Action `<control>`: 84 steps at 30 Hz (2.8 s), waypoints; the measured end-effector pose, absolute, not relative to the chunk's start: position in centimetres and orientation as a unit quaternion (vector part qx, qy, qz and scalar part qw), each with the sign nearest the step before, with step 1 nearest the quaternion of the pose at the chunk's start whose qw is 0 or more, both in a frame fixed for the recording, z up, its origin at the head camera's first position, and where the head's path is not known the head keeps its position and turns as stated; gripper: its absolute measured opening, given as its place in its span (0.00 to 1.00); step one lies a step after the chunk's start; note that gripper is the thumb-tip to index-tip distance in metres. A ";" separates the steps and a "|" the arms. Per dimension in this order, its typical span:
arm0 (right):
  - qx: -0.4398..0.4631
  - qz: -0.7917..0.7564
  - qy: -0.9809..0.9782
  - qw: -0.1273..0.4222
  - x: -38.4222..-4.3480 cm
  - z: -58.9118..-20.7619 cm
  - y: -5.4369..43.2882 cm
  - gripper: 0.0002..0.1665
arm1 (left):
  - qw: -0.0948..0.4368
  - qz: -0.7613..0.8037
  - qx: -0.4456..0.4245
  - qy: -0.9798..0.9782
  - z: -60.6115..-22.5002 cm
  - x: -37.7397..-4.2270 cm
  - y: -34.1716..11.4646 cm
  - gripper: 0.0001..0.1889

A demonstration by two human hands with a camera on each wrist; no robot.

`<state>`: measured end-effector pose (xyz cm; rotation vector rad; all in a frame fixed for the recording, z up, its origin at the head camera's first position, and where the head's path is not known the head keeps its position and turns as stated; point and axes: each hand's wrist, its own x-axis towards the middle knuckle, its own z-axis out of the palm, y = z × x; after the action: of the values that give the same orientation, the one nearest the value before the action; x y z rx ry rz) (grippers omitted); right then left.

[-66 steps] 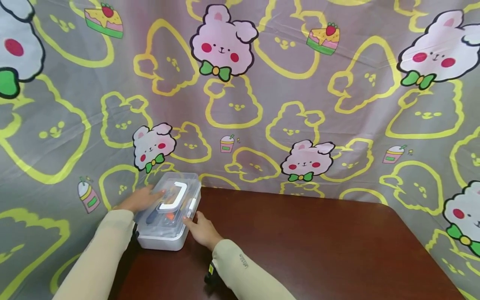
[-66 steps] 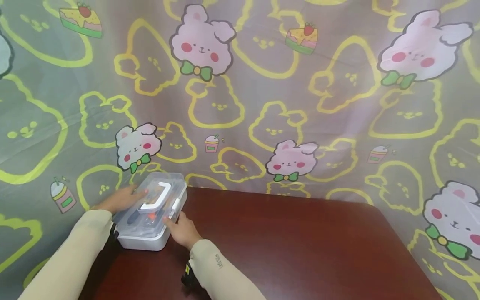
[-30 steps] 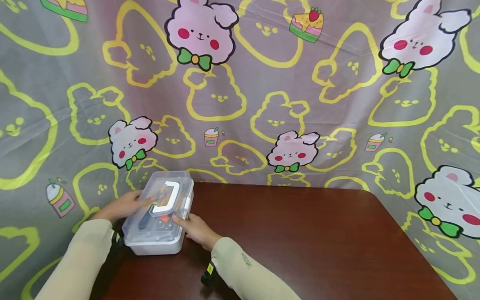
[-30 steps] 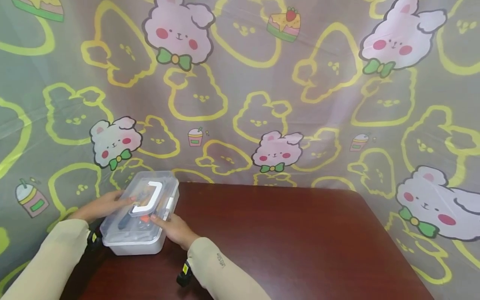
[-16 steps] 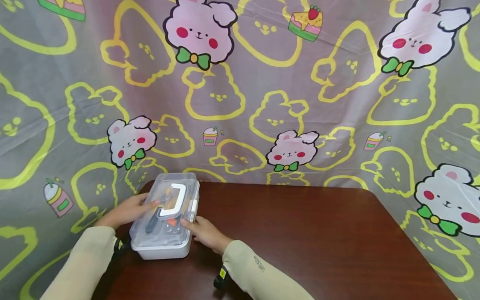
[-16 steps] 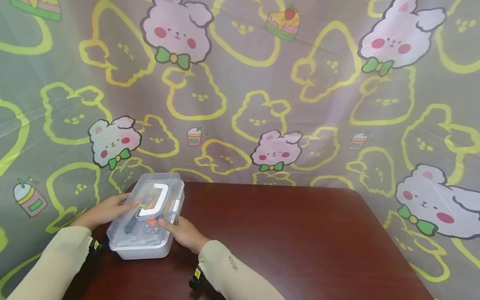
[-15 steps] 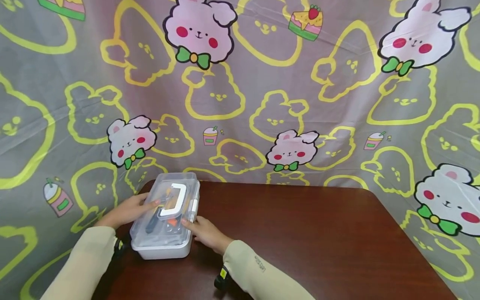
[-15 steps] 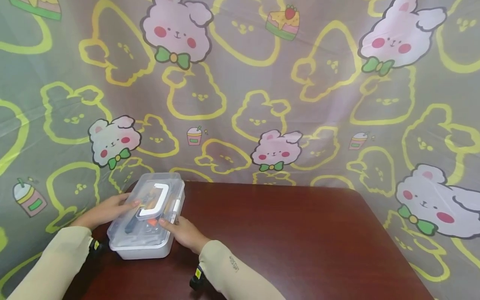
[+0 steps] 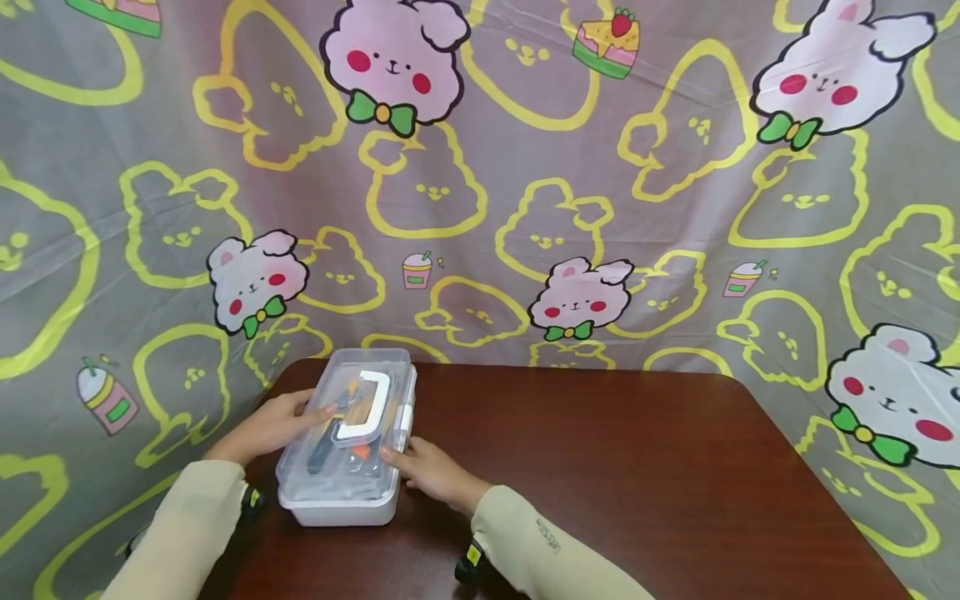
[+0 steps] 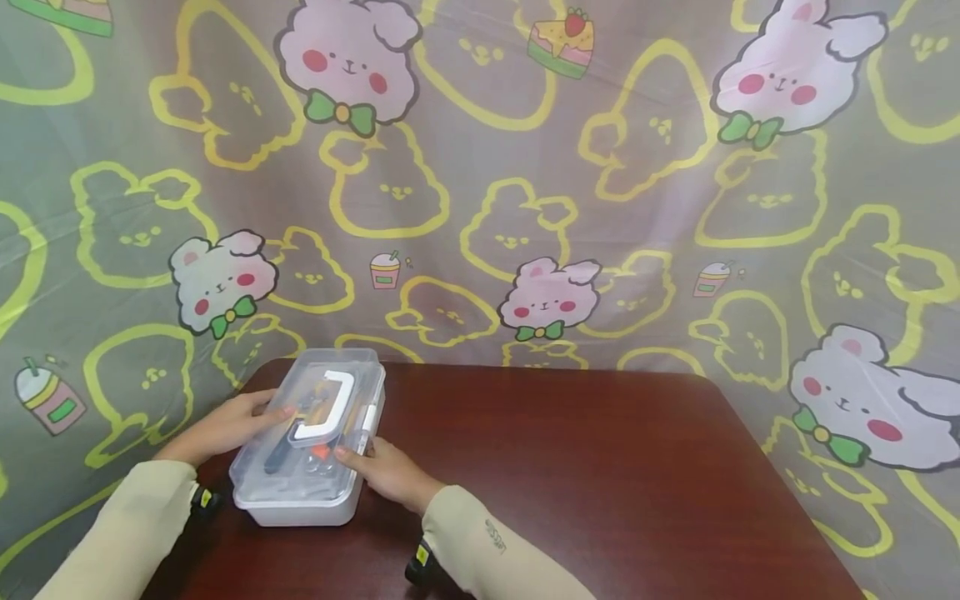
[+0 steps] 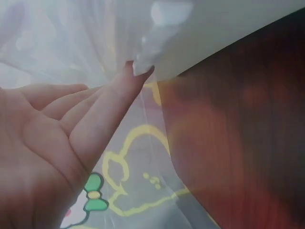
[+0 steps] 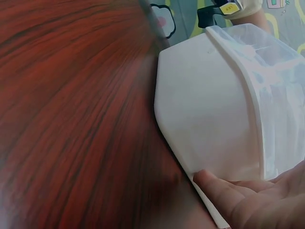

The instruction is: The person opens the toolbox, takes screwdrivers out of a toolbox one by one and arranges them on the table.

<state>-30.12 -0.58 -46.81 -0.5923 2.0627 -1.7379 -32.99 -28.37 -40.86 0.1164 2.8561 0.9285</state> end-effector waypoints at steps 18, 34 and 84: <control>-0.211 -0.632 0.723 0.184 -28.4 -46.9 3.5 0.39 | 0.046 0.332 0.065 0.940 -41.5 -32.0 -24.4 0.46; -0.214 -0.632 0.726 0.169 -27.2 -47.0 6.1 0.37 | 0.049 0.337 0.079 0.937 -41.4 -31.4 -21.6 0.46; -0.084 -0.732 0.652 0.179 -32.3 -48.5 9.0 0.37 | -0.224 0.058 0.440 0.867 -39.2 -26.2 -14.5 0.37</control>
<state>-32.34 8.98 -48.47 -0.2373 1.8439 -2.0702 -26.18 -14.47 -39.24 1.6240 3.1983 0.2147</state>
